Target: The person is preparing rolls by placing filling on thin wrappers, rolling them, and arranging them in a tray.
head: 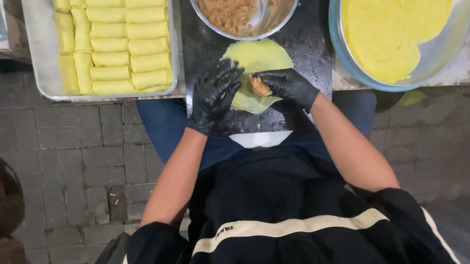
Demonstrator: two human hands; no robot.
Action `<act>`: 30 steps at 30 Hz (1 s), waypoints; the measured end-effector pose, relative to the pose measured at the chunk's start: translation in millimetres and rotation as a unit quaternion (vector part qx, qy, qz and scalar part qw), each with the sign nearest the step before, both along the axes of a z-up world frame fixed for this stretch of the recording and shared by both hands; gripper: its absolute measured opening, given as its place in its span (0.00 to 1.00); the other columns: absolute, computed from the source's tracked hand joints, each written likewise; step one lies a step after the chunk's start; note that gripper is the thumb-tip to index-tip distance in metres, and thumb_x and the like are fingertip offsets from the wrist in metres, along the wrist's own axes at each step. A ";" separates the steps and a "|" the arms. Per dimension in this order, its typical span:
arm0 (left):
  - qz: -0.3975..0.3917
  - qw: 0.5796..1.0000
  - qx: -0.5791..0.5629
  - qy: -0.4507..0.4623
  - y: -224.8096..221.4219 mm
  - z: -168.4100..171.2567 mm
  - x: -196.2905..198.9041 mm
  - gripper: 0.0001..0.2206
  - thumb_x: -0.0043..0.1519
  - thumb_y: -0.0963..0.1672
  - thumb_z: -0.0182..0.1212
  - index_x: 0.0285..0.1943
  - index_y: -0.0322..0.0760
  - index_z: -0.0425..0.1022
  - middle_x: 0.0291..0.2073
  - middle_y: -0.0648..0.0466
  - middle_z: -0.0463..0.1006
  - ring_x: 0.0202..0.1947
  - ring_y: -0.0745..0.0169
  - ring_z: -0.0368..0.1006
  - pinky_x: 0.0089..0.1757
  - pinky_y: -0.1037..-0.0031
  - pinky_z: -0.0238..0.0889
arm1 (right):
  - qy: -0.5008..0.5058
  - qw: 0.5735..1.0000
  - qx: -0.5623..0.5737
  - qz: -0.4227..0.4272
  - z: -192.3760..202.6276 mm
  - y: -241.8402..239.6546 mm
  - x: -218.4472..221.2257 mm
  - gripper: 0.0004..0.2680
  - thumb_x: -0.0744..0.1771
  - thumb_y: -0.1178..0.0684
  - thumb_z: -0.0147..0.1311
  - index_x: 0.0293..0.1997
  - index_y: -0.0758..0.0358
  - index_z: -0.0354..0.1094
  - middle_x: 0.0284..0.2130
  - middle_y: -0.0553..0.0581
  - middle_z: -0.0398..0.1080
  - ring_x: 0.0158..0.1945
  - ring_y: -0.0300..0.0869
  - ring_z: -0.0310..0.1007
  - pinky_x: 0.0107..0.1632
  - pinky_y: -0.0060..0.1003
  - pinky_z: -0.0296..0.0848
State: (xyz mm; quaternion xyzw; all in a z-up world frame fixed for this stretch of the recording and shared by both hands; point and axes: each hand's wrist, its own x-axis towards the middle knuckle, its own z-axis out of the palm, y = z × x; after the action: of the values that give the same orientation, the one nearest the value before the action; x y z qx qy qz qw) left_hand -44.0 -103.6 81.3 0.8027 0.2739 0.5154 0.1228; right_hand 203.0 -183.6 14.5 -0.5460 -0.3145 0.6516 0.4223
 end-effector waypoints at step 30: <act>-0.147 0.951 -0.117 0.247 -23.3 -84.4 3.8 0.27 0.56 0.55 0.67 0.60 0.43 0.74 0.51 0.48 0.78 0.56 0.48 0.69 0.53 0.55 0.57 | -0.556 0.723 0.411 -0.008 32.8 -51.3 -50.9 0.14 0.61 0.49 0.69 0.47 0.56 0.75 0.43 0.55 0.76 0.49 0.50 0.75 0.53 0.43 0.74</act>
State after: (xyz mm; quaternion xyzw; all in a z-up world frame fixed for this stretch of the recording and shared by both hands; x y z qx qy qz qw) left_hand -40.2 -126.9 -3.1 0.9163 0.2328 0.2417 0.2186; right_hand 152.1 -234.9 47.3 -0.5858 -0.7256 0.0351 0.3595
